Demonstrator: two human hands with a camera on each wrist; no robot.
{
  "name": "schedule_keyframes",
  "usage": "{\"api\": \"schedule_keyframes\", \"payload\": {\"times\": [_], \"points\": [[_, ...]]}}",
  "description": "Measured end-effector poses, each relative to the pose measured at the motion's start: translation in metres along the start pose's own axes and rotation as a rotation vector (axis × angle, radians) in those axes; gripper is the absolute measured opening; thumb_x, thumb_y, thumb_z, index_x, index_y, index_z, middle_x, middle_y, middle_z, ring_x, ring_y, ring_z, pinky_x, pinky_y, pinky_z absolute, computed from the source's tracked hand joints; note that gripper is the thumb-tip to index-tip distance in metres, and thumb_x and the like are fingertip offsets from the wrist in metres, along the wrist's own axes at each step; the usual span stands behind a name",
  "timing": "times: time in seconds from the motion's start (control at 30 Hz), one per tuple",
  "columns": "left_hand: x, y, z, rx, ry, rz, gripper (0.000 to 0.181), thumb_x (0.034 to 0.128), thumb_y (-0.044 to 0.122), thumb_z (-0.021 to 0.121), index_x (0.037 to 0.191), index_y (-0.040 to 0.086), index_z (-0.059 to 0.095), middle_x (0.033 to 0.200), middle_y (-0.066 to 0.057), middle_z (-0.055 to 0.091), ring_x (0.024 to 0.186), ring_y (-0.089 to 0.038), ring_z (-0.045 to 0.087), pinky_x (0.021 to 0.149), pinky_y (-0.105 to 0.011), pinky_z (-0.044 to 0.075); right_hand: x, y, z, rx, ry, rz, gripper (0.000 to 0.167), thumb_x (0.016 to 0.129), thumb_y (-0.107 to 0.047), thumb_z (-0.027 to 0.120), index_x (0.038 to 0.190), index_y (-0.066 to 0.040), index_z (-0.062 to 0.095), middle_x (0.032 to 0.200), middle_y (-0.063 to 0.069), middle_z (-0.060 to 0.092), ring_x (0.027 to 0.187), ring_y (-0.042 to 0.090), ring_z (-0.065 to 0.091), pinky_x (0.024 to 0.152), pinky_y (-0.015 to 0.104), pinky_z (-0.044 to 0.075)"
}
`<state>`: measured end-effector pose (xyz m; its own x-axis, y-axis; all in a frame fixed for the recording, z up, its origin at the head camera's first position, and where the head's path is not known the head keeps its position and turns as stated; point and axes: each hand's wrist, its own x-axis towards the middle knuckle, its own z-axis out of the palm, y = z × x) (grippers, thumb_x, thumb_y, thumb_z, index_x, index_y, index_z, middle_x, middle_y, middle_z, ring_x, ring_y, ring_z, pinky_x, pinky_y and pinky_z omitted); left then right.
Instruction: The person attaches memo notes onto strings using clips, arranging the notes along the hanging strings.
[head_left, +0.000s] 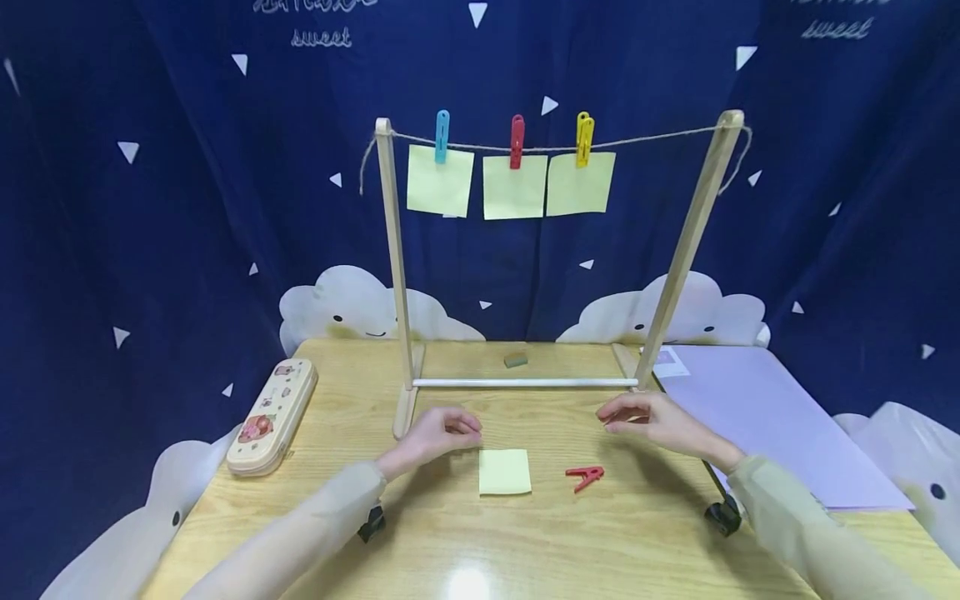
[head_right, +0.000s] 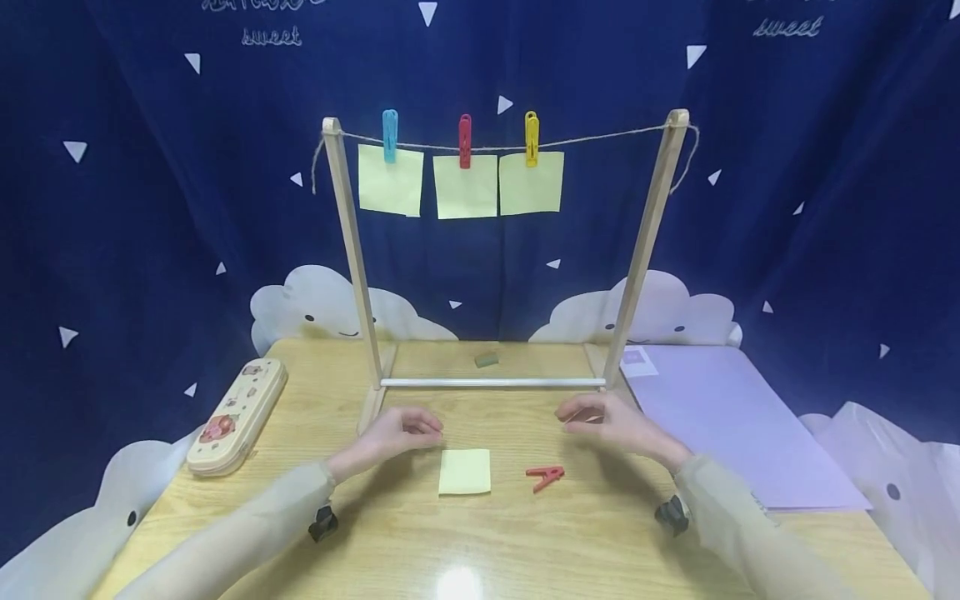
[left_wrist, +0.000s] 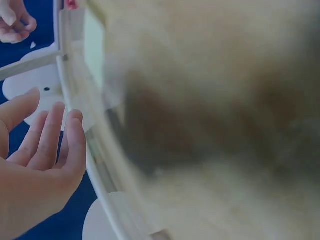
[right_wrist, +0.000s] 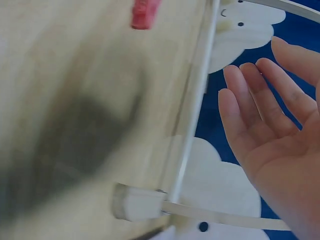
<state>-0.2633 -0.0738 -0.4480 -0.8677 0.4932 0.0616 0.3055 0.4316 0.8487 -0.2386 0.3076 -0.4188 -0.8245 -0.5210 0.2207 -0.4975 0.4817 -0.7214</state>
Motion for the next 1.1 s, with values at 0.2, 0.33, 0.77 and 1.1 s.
{"api": "schedule_keyframes", "payload": {"times": [0.2, 0.33, 0.77, 1.1], "points": [[-0.017, -0.01, 0.009, -0.039, -0.051, 0.005, 0.02, 0.0867, 0.009, 0.074, 0.102, -0.003, 0.07, 0.096, -0.017, 0.075, 0.087, -0.021, 0.069, 0.074, -0.015, 0.052, -0.008, 0.012, 0.015, 0.012, -0.006, 0.004, 0.019, 0.092, -0.01, 0.069, 0.108, 0.0, 0.071, 0.107, 0.023, 0.072, 0.095, 0.002, 0.069, 0.083, 0.02, 0.057], [-0.026, -0.015, 0.014, -0.061, -0.055, 0.026, 0.022, 0.0853, 0.01, 0.075, 0.102, -0.003, 0.07, 0.096, -0.018, 0.074, 0.087, -0.019, 0.069, 0.077, -0.015, 0.052, -0.012, 0.017, 0.023, 0.033, -0.025, 0.051, 0.023, 0.092, -0.011, 0.069, 0.11, 0.002, 0.07, 0.109, 0.023, 0.072, 0.096, 0.005, 0.07, 0.083, 0.021, 0.057], [-0.04, -0.019, 0.029, -0.081, -0.084, 0.076, 0.028, 0.079, 0.007, 0.08, 0.104, 0.0, 0.07, 0.098, -0.016, 0.074, 0.086, -0.018, 0.067, 0.077, -0.018, 0.054, -0.016, 0.021, 0.035, 0.078, -0.053, 0.109, 0.028, 0.093, -0.018, 0.068, 0.114, 0.001, 0.069, 0.113, 0.02, 0.072, 0.099, 0.004, 0.068, 0.087, 0.02, 0.056], [-0.038, -0.018, 0.032, 0.072, -0.105, 0.138, 0.026, 0.0761, 0.006, 0.083, 0.099, 0.001, 0.071, 0.093, -0.012, 0.073, 0.083, -0.018, 0.066, 0.075, -0.02, 0.055, -0.013, 0.023, 0.038, 0.103, -0.097, 0.107, 0.028, 0.095, -0.017, 0.065, 0.115, 0.003, 0.067, 0.115, 0.024, 0.07, 0.099, 0.002, 0.068, 0.087, 0.019, 0.055]]}}
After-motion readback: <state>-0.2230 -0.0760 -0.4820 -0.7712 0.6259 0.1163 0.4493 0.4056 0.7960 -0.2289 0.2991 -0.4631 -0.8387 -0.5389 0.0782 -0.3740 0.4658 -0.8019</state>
